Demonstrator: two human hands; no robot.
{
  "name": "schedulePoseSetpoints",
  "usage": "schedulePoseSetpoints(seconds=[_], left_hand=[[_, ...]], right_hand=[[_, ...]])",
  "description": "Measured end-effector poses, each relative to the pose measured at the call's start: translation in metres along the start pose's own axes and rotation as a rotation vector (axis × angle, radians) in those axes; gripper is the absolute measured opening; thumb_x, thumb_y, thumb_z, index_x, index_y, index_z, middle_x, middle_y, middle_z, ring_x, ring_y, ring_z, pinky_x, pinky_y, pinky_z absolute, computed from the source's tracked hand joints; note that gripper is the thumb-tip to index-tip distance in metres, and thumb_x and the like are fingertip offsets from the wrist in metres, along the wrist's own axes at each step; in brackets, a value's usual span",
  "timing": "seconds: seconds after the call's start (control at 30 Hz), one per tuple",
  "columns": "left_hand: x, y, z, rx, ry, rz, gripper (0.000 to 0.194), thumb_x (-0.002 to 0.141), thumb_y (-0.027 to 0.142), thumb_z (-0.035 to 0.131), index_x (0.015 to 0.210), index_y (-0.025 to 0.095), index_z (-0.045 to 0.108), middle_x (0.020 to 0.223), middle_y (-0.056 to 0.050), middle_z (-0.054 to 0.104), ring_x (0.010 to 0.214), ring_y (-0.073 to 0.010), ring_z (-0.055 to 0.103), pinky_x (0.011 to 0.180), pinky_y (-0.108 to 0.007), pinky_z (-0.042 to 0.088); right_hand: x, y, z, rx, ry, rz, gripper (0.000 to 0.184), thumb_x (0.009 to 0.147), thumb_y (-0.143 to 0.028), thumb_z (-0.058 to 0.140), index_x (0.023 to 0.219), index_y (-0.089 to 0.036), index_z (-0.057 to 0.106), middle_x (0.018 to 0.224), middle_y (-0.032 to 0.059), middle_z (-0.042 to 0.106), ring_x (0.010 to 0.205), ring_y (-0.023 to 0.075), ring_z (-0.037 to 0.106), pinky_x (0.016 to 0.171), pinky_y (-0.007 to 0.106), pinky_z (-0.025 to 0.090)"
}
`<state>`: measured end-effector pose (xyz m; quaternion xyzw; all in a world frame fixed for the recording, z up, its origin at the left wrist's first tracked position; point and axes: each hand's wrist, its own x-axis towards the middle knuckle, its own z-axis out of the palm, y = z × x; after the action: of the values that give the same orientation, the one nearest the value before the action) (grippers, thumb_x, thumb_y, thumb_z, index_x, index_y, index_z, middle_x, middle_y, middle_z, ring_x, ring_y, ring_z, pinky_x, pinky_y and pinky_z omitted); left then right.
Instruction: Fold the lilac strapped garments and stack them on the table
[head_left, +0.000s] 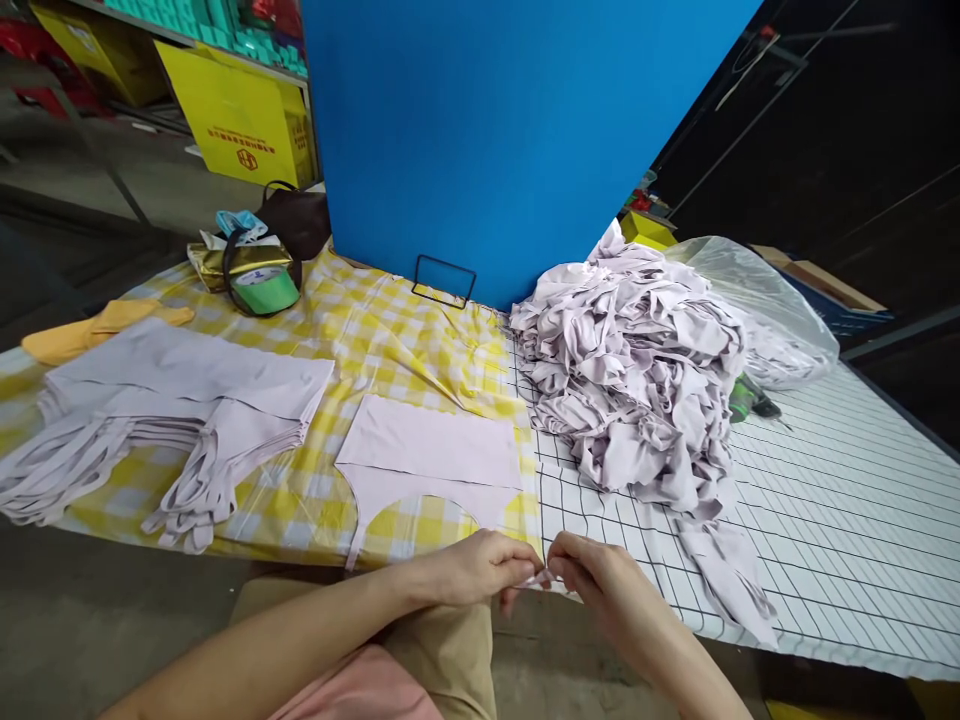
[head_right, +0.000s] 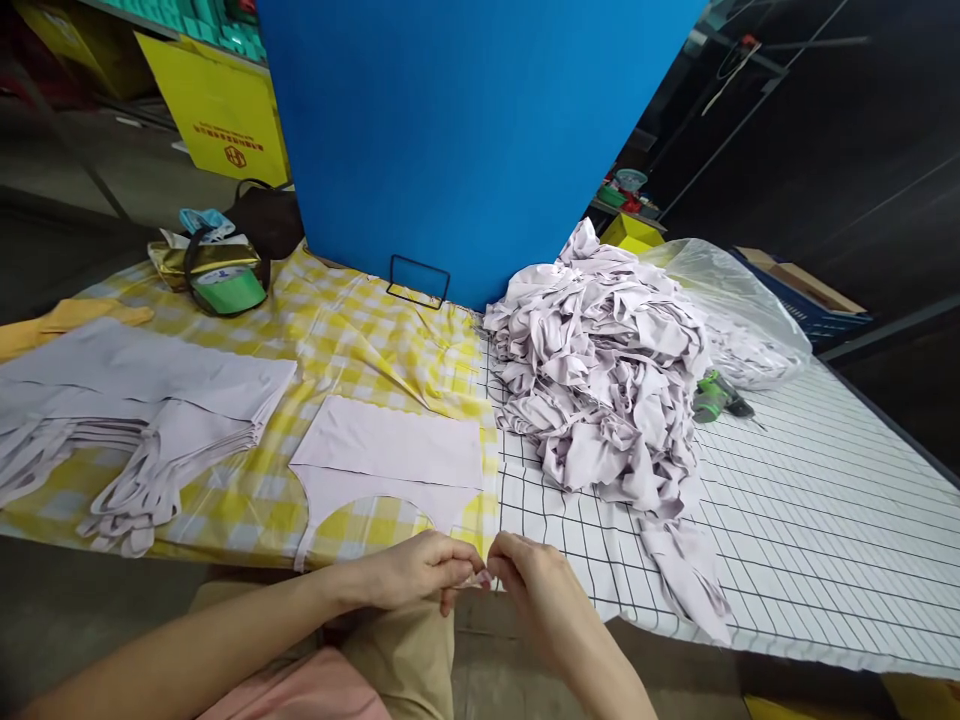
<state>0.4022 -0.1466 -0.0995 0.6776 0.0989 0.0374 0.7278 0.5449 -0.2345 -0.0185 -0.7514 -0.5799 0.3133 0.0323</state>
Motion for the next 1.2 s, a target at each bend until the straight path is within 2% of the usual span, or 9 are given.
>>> schedulePoseSetpoints(seconds=[0.1,0.2,0.4,0.57,0.7,0.87,0.97,1.1,1.2], left_hand=[[0.001,0.008,0.001,-0.055,0.017,0.037,0.031,0.083,0.042,0.049,0.083,0.014,0.063,0.074,0.0,0.059,0.071,-0.0111,0.051,0.068,-0.02,0.039],[0.005,0.011,0.005,-0.133,0.081,-0.014,0.031,0.079,0.042,0.054,0.084,0.013,0.064,0.066,0.0,0.059,0.065,-0.0111,0.051,0.064,-0.021,0.039],[0.006,0.008,0.007,-0.241,0.226,-0.08,0.037,0.077,0.048,0.052,0.077,0.012,0.059,0.052,0.0,0.057,0.05,-0.0095,0.046,0.051,-0.02,0.035],[0.004,0.014,0.003,-0.297,0.28,-0.107,0.048,0.073,0.06,0.051,0.076,0.013,0.055,0.049,0.001,0.055,0.043,-0.009,0.044,0.045,-0.02,0.031],[0.005,0.013,0.005,-0.304,0.282,-0.137,0.053,0.069,0.067,0.05,0.072,0.014,0.05,0.045,0.002,0.052,0.041,-0.0085,0.042,0.044,-0.019,0.03],[0.006,0.003,0.004,-0.277,0.271,-0.128,0.051,0.074,0.064,0.046,0.074,0.014,0.051,0.049,0.001,0.054,0.044,-0.0105,0.048,0.047,-0.021,0.034],[0.004,-0.001,-0.009,0.011,0.352,-0.089,0.044,0.085,0.051,0.039,0.073,0.013,0.057,0.06,-0.001,0.059,0.055,-0.0123,0.053,0.056,-0.023,0.04],[0.006,-0.008,-0.041,0.765,0.564,-0.033,0.014,0.083,0.029,0.054,0.083,0.017,0.062,0.088,-0.003,0.062,0.089,-0.0175,0.053,0.083,-0.031,0.037],[0.01,-0.02,-0.06,1.124,0.497,0.0,0.014,0.08,0.023,0.06,0.092,0.018,0.06,0.095,-0.004,0.057,0.094,-0.019,0.051,0.085,-0.034,0.036]], right_hand=[[0.004,0.001,0.001,0.037,-0.012,-0.012,0.018,0.087,-0.022,0.03,0.074,-0.022,0.042,0.061,-0.0027,0.057,0.053,0.0123,0.045,0.051,0.022,0.028],[0.008,0.004,0.005,0.121,-0.032,-0.078,0.014,0.091,-0.029,0.028,0.085,-0.023,0.039,0.062,-0.0036,0.059,0.052,0.0129,0.046,0.051,0.022,0.031],[0.014,0.021,0.015,0.074,0.432,-0.192,0.019,0.09,-0.026,0.031,0.101,-0.021,0.045,0.081,0.0048,0.058,0.067,0.0154,0.056,0.058,0.025,0.043],[0.018,0.027,0.038,-0.125,0.576,-0.374,0.022,0.088,-0.017,0.035,0.107,-0.019,0.045,0.077,0.0031,0.054,0.066,0.0146,0.055,0.054,0.022,0.042],[0.028,0.028,0.055,-0.293,0.738,-0.46,0.015,0.089,-0.015,0.035,0.092,-0.019,0.049,0.069,0.0017,0.052,0.06,0.0151,0.051,0.051,0.024,0.038],[0.042,0.027,0.068,-0.241,0.753,-0.502,0.02,0.087,-0.01,0.034,0.093,-0.018,0.052,0.071,0.0032,0.053,0.063,0.0159,0.05,0.055,0.025,0.039],[0.05,0.024,0.07,-0.04,0.722,-0.458,0.018,0.087,-0.012,0.035,0.091,-0.019,0.051,0.074,0.0028,0.053,0.066,0.0148,0.051,0.058,0.024,0.041],[0.06,0.022,0.069,0.26,0.67,-0.302,0.015,0.08,-0.012,0.034,0.08,-0.02,0.048,0.068,-0.0005,0.05,0.058,0.0122,0.047,0.054,0.022,0.037],[0.069,0.023,0.071,0.458,0.573,-0.226,0.015,0.072,-0.012,0.034,0.076,-0.019,0.046,0.065,-0.0017,0.049,0.056,0.0119,0.044,0.052,0.022,0.036]])
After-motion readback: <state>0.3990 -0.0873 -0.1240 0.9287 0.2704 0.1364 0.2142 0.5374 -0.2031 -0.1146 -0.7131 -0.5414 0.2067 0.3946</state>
